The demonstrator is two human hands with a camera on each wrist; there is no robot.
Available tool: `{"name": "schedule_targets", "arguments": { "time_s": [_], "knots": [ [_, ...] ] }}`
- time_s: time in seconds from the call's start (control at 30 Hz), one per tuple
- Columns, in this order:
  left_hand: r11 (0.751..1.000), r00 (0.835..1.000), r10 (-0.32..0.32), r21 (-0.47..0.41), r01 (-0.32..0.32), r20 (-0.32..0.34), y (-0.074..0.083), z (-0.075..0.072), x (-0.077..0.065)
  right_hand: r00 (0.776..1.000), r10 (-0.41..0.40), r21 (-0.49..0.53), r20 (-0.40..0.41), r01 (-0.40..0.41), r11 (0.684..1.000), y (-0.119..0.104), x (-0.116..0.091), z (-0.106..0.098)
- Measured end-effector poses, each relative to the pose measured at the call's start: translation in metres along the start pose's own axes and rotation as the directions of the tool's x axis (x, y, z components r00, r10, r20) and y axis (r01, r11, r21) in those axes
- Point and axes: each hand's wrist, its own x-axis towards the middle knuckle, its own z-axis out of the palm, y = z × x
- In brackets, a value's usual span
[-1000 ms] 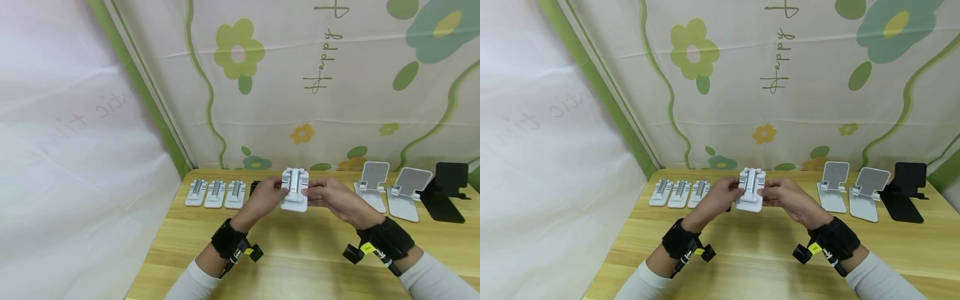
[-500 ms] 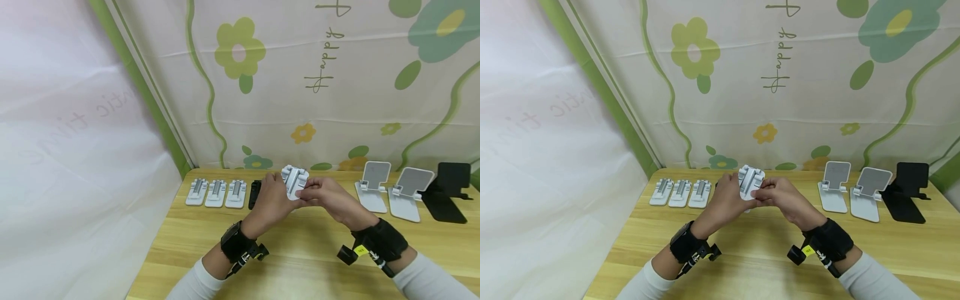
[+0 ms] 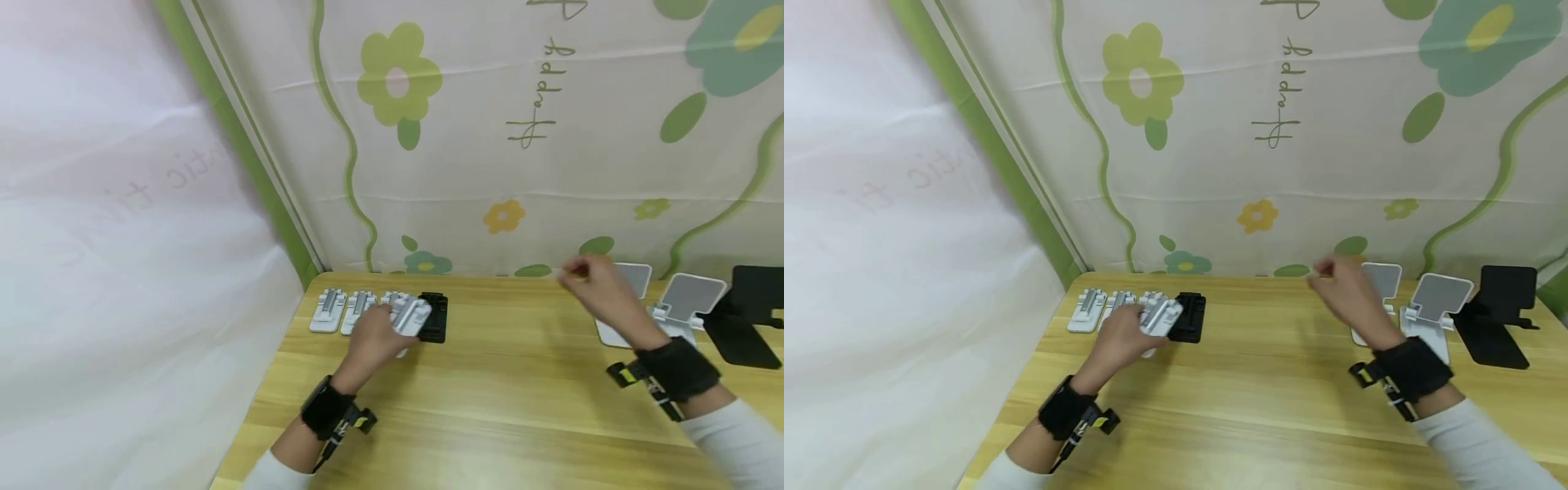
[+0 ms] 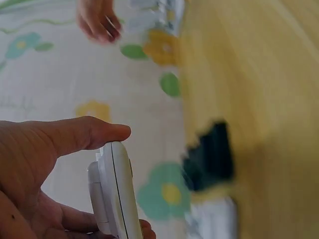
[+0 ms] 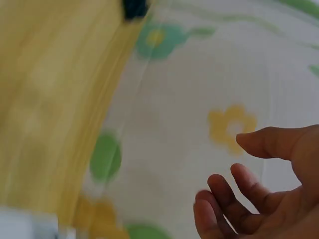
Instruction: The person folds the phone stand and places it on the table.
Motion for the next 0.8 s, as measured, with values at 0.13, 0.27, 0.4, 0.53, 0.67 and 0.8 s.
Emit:
{"name": "schedule_targets", "arguments": {
  "time_s": [0.13,0.27,0.4,0.53,0.67,0.8],
  "knots": [
    [0.992,0.993,-0.110,0.051,0.111,-0.031,-0.052,-0.009,-0.005,0.992,-0.056,-0.257,-0.116,0.024,0.966,0.024,0.005,-0.029],
    [0.976,0.978,-0.202,0.071,0.206,-0.057,-0.095,-0.019,-0.012,0.977,-0.159,-0.403,-0.140,0.090,0.911,0.043,0.003,-0.042],
    [0.957,0.960,-0.268,0.097,0.275,-0.077,-0.128,-0.028,-0.018,0.968,-0.219,-0.454,-0.124,0.141,0.880,0.054,0.004,-0.043],
    [0.936,0.951,-0.296,0.171,0.307,-0.087,-0.150,-0.034,-0.022,0.967,-0.235,-0.444,-0.098,0.169,0.880,0.061,0.005,-0.045],
    [0.921,0.945,-0.314,0.212,0.326,-0.092,-0.161,-0.037,-0.022,0.970,-0.230,-0.420,-0.083,0.175,0.890,0.065,0.004,-0.048],
    [0.934,0.952,-0.296,0.184,0.307,-0.084,-0.163,-0.038,-0.021,0.972,-0.218,-0.402,-0.086,0.167,0.900,0.067,0.004,-0.048]
  ]
}}
